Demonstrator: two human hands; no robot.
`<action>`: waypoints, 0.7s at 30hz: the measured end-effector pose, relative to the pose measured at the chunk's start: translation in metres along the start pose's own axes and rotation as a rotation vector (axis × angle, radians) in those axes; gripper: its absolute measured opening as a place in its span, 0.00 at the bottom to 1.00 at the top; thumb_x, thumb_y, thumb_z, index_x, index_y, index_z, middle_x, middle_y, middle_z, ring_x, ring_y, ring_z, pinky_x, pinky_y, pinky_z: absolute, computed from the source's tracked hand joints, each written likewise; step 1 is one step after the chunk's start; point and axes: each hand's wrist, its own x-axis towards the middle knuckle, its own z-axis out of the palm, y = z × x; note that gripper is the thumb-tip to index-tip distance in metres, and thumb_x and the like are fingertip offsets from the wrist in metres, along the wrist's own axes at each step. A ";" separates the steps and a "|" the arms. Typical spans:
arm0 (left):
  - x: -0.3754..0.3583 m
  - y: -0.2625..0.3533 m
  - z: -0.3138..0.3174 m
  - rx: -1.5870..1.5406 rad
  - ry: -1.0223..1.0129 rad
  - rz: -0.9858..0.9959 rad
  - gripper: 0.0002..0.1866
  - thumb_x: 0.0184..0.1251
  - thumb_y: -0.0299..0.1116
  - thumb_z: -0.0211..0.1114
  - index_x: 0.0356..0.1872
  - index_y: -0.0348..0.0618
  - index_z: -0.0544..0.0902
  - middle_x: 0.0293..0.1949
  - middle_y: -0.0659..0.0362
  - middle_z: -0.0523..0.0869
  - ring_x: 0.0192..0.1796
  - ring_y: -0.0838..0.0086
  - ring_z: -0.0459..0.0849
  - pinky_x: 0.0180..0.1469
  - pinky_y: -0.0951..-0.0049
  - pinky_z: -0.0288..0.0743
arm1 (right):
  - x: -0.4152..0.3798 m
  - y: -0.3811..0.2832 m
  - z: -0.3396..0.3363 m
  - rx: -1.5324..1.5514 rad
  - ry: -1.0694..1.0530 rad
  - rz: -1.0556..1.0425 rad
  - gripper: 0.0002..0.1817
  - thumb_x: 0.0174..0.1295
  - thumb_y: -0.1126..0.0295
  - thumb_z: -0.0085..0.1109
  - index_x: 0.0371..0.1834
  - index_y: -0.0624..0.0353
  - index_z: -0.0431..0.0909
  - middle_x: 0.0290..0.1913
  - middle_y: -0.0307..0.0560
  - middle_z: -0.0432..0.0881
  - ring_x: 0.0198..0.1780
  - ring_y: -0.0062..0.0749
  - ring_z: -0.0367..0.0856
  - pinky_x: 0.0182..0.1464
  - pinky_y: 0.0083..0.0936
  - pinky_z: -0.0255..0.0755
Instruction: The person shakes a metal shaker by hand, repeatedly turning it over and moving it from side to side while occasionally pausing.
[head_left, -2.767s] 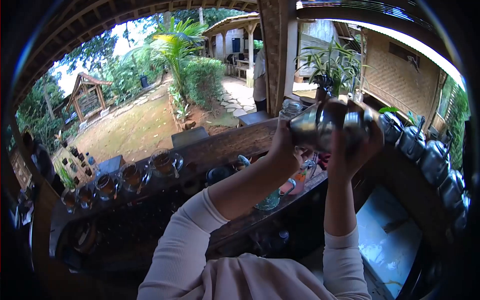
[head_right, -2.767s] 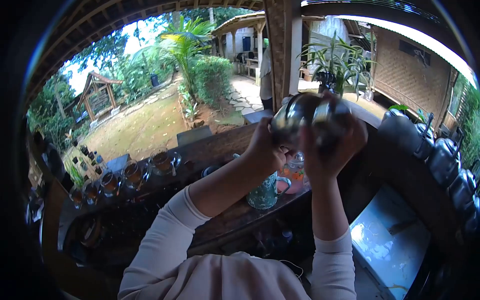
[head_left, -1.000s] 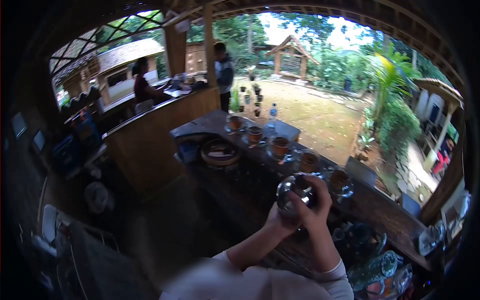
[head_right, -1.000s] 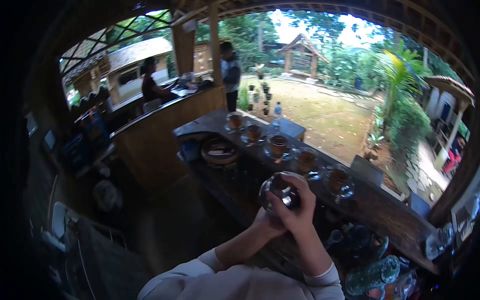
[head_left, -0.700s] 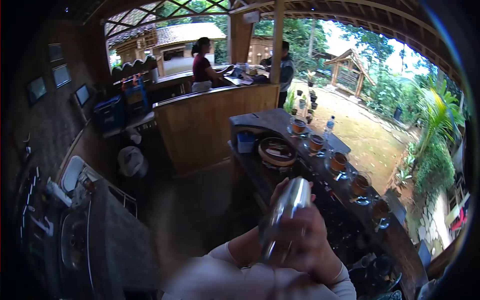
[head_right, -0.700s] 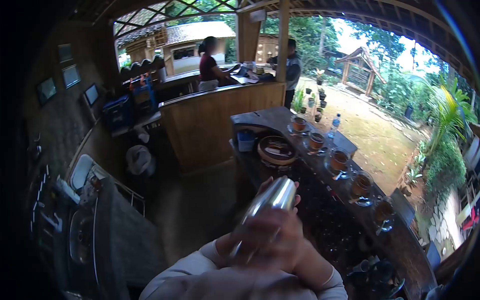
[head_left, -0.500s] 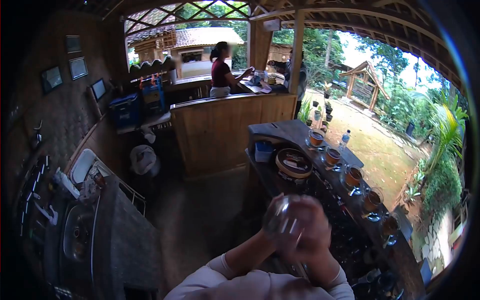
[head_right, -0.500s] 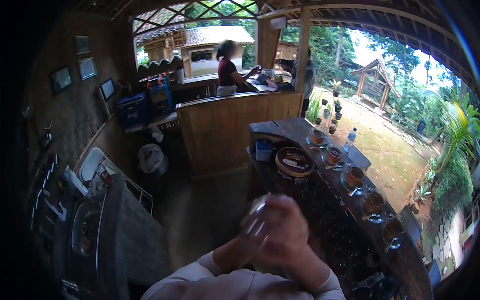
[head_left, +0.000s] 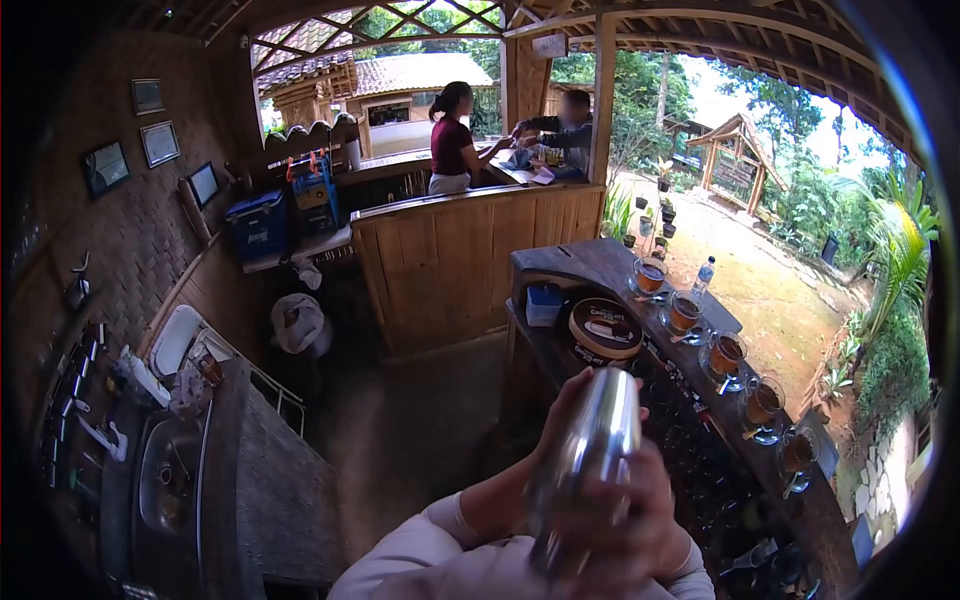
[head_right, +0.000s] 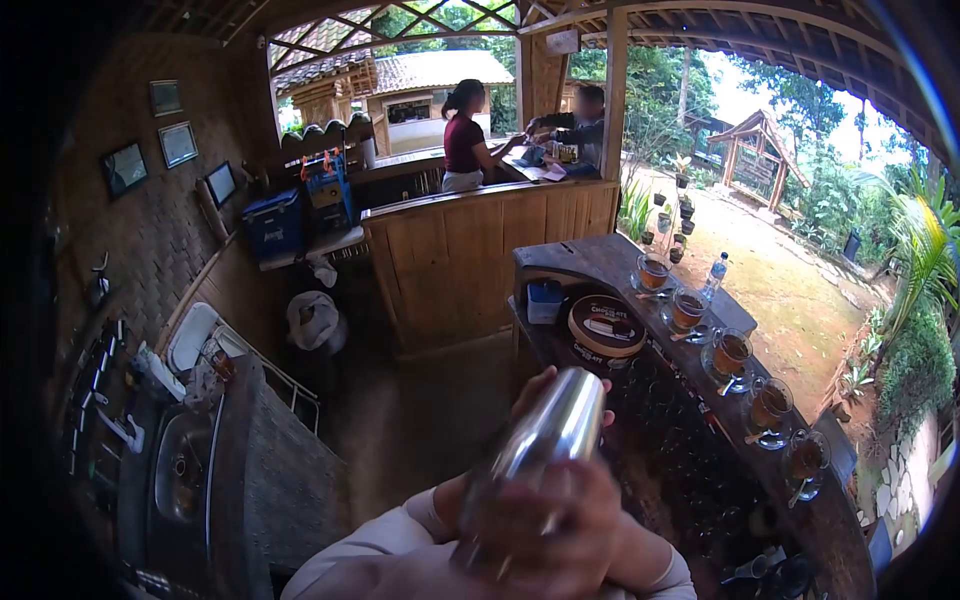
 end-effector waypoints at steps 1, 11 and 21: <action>0.003 -0.005 0.012 0.147 -0.133 0.146 0.19 0.67 0.51 0.49 0.51 0.51 0.73 0.51 0.48 0.75 0.44 0.55 0.80 0.40 0.58 0.81 | -0.001 -0.001 -0.003 0.004 -0.024 -0.011 0.21 0.51 0.67 0.61 0.50 0.59 0.71 0.53 0.55 0.74 0.52 0.42 0.75 0.58 0.34 0.67; 0.029 -0.030 -0.046 -0.217 -0.094 -0.103 0.21 0.69 0.46 0.43 0.49 0.40 0.74 0.44 0.53 0.81 0.48 0.64 0.80 0.54 0.61 0.73 | -0.019 0.021 -0.017 -0.020 0.261 0.132 0.22 0.36 0.70 0.70 0.38 0.61 0.76 0.45 0.55 0.77 0.47 0.52 0.76 0.51 0.43 0.69; 0.026 -0.027 -0.062 -0.150 0.359 0.094 0.21 0.69 0.47 0.46 0.51 0.43 0.74 0.48 0.54 0.79 0.49 0.66 0.80 0.52 0.61 0.75 | -0.025 0.050 0.010 0.045 0.334 0.619 0.25 0.35 0.68 0.71 0.41 0.59 0.75 0.42 0.51 0.79 0.47 0.52 0.78 0.48 0.41 0.72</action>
